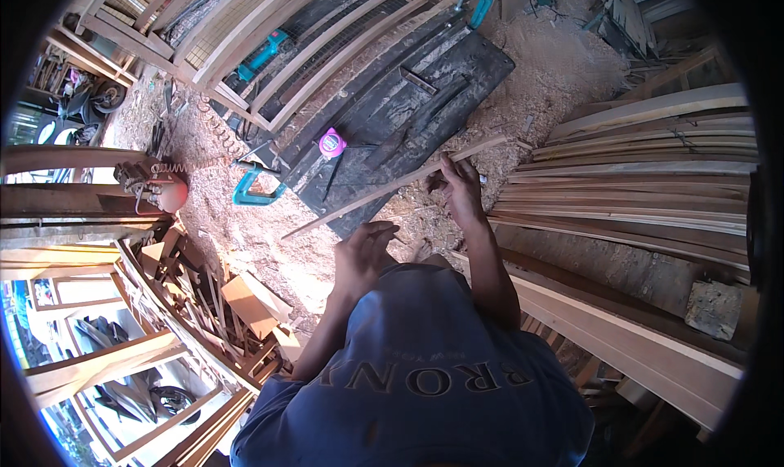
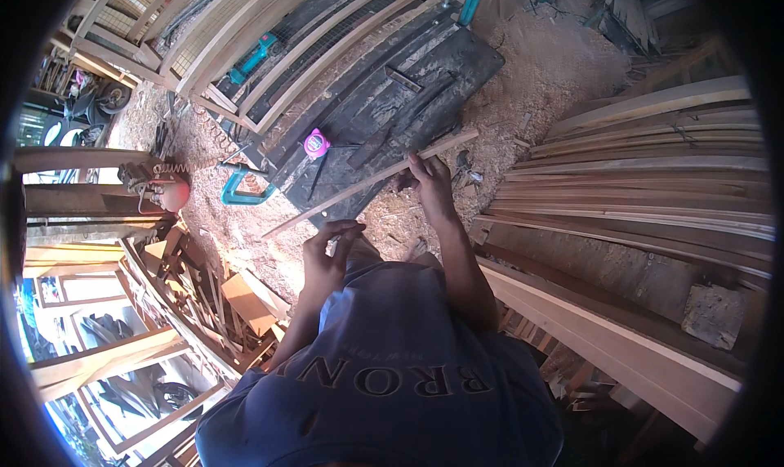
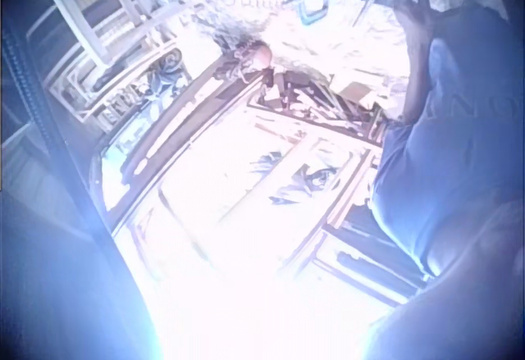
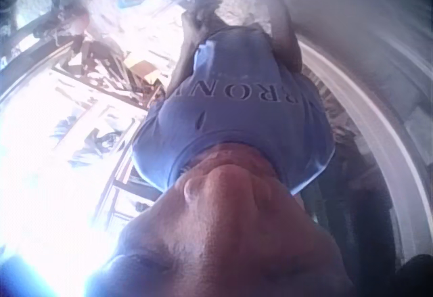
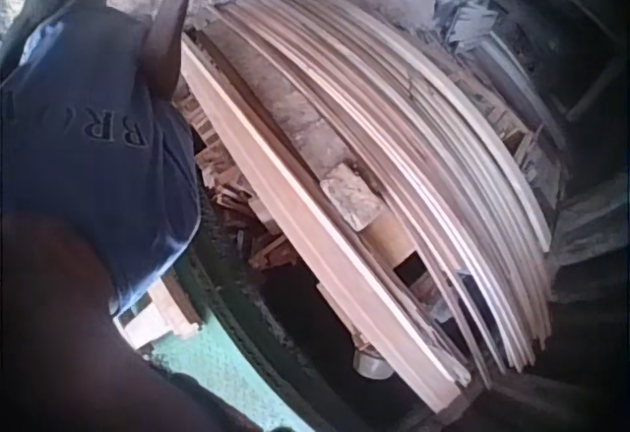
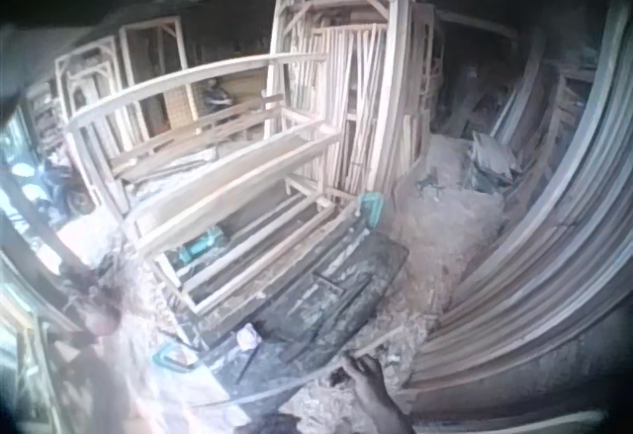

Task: The person assembles a wooden structure with wire mesh sides, using a nail gun to attach wooden pieces and a hand saw to cut wood to size. The person measures, cuts, and fastens components to build the frame.

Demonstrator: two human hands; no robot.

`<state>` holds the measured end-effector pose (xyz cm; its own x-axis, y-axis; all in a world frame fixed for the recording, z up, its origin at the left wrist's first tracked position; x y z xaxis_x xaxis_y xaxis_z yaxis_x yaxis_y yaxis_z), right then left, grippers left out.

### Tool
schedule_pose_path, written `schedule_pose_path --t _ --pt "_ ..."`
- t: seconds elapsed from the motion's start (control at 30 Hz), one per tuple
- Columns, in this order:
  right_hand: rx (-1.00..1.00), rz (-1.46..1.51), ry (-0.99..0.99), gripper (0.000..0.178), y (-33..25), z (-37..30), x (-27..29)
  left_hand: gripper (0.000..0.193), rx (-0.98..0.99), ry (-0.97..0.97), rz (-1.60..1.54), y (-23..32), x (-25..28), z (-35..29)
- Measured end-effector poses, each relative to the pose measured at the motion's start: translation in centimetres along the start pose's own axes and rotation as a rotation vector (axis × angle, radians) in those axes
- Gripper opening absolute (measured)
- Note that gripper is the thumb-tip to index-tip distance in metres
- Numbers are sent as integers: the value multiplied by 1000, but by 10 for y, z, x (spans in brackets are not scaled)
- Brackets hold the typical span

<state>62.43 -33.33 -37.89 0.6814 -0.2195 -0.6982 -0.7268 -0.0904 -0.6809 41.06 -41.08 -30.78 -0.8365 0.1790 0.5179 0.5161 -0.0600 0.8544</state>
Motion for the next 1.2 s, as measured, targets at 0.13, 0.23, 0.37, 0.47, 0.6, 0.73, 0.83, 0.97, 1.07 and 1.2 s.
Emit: schedule_pose_path --t 0.13,0.23,0.37,0.47,0.6,0.73,0.83,0.97,1.07,1.2 --pt "-118 -91 -57 18 14 1 -7 26 -190 254 492 20 28 4" --pt "-184 -120 -147 23 35 8 -23 26 -58 96 496 -16 19 18" --pt "-194 -32 -107 25 76 32 -14 27 131 -11 327 -64 19 21" --pt "-177 -401 -12 39 118 73 15 25 241 87 116 -86 39 22" --pt "-107 -946 161 57 154 125 57 38 309 65 -150 -103 56 33" --pt "-218 -1176 309 71 162 155 72 36 289 74 -273 -104 72 43" --pt "-366 -1189 349 73 159 161 77 36 350 58 -232 -105 78 43" --pt "-438 -956 412 60 168 163 95 38 342 75 -286 -100 77 46" --pt "-309 -740 453 48 172 164 113 39 335 63 -340 -99 67 54" --pt "-141 -143 429 29 149 139 134 41 297 49 -346 -91 44 74"
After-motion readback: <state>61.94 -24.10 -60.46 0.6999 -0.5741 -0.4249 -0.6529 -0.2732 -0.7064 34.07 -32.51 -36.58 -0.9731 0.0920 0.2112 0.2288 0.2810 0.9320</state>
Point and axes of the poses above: each hand's wrist, its own z-axis towards the middle knuckle, its own x-axis out of the back of the hand, y = z × x, the point moved 9 cm from there along z, towards the middle knuckle, and after that the axes turned 15 degrees about z, right-handed, at the moved point
